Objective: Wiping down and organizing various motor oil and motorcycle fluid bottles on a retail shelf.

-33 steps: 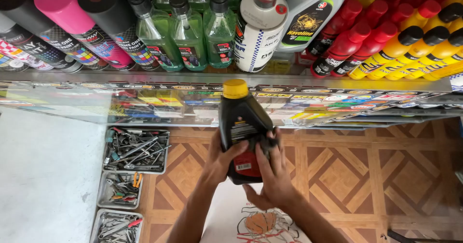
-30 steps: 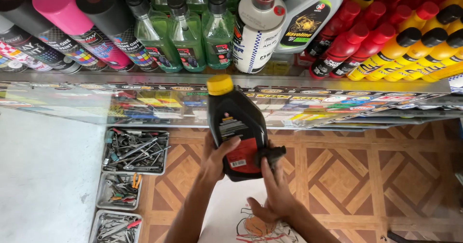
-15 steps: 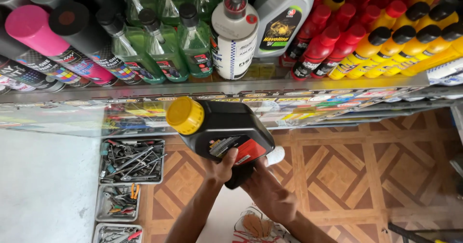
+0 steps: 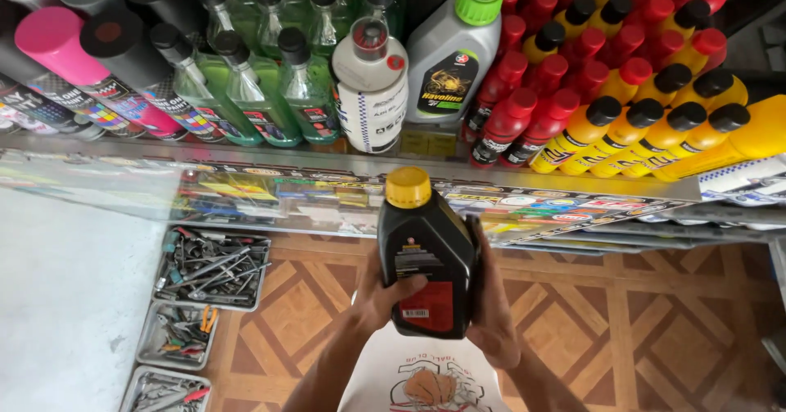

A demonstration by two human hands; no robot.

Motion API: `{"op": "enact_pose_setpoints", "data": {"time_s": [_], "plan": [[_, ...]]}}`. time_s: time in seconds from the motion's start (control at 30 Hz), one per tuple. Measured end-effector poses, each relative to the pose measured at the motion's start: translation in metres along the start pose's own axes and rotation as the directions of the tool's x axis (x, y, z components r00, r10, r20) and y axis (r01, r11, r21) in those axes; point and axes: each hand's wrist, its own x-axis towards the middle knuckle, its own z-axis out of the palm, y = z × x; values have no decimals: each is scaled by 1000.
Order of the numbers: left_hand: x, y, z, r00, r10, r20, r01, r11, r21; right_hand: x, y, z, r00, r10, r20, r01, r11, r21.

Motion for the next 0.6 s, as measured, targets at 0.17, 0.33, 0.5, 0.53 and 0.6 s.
{"op": "enact_pose_setpoints", "data": {"time_s": [0.17,0.33,0.5,0.53,0.6], "plan": [[-5,-3,38,993,-120,15,120,993,17,24,-19,-51,996,-78,39,87,854,-513],[-2,-24,58,998,1,-58,-6,997,-77,-3,5,-73,966,-209,150,254,678,-690],[7,-41,62,969,109,-221,-186,912,-366,-59,26,-75,1000,-7,4,8,910,-414],[8,-46,62,970,109,-218,-185,911,-368,-66,30,-81,1000,-7,2,8,909,-416],[8,-56,58,992,33,-123,-82,900,-428,-82,40,-87,991,108,-78,-113,992,-57]]}}
